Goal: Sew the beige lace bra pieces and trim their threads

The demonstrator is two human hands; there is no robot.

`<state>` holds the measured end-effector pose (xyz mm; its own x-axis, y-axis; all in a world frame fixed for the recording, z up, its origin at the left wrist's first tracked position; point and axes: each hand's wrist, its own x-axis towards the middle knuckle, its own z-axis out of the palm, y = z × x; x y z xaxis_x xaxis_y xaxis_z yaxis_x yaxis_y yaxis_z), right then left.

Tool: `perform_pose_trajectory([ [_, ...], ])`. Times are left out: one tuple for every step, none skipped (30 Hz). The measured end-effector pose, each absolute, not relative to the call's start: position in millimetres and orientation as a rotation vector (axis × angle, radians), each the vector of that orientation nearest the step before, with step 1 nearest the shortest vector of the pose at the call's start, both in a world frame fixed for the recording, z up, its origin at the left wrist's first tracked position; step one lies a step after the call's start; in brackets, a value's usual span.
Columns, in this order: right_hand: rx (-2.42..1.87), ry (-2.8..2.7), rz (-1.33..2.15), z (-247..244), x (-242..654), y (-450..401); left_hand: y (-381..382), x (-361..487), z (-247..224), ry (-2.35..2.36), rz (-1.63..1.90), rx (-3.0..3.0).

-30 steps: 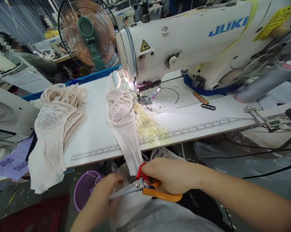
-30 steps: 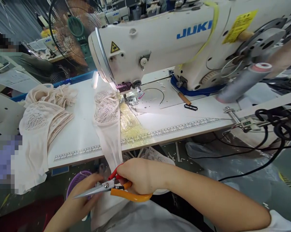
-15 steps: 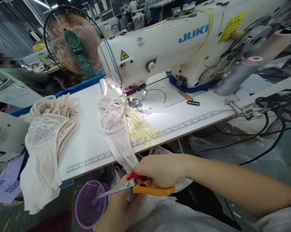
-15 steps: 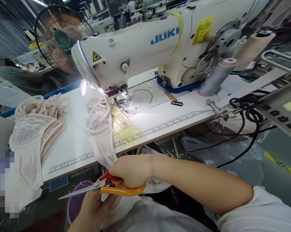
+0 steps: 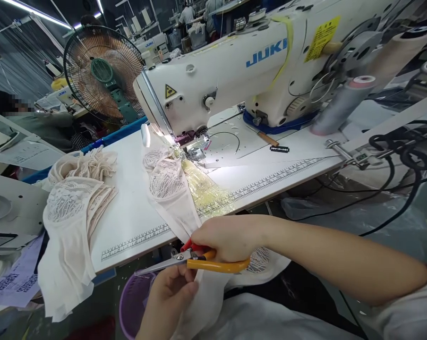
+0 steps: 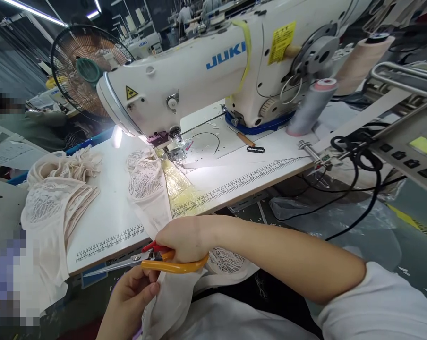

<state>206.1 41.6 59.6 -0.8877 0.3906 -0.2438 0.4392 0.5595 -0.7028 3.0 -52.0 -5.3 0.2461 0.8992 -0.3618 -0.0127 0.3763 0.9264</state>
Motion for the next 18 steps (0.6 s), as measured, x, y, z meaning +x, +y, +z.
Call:
perform_pose_trajectory([
  [0.721,2.737,-1.263,59,206,42,-51,4,-4,1.159,0.796,0.99],
  [0.718,2.749,-1.272,58,207,42,-50,6,-3,1.171,0.802,0.986],
  [0.715,2.762,-1.278,57,207,42,-50,8,-2,1.183,0.806,0.982],
  [0.71,2.774,-1.279,57,208,42,-50,10,-2,1.192,0.81,0.98],
  [0.706,2.785,-1.272,56,208,43,-50,11,-1,1.203,0.818,0.976],
  [0.702,2.793,-1.261,55,208,43,-51,13,0,1.216,0.83,0.971],
  [0.699,2.802,-1.254,55,208,43,-52,15,0,1.233,0.85,0.963],
  [0.695,2.812,-1.251,55,208,44,-53,16,1,1.252,0.875,0.95],
  [0.69,2.817,-1.247,54,208,44,-54,17,1,1.274,0.902,0.933],
  [0.681,2.819,-1.245,54,208,44,-54,18,1,1.294,0.922,0.915],
  [0.669,2.82,-1.245,54,207,44,-54,18,2,1.309,0.927,0.9],
  [0.656,2.82,-1.244,54,207,44,-54,19,2,1.314,0.916,0.892],
  [0.644,2.82,-1.243,54,207,45,-54,18,2,1.314,0.892,0.89],
  [0.635,2.818,-1.239,55,206,45,-53,18,2,1.31,0.866,0.892],
  [0.629,2.814,-1.236,55,206,45,-53,18,3,1.311,0.852,0.896],
  [0.626,2.81,-1.236,55,206,45,-53,19,3,1.321,0.853,0.897],
  [0.626,2.806,-1.233,55,206,45,-53,20,4,1.342,0.869,0.895],
  [0.626,2.802,-1.232,55,206,46,-53,21,5,1.37,0.892,0.893],
])
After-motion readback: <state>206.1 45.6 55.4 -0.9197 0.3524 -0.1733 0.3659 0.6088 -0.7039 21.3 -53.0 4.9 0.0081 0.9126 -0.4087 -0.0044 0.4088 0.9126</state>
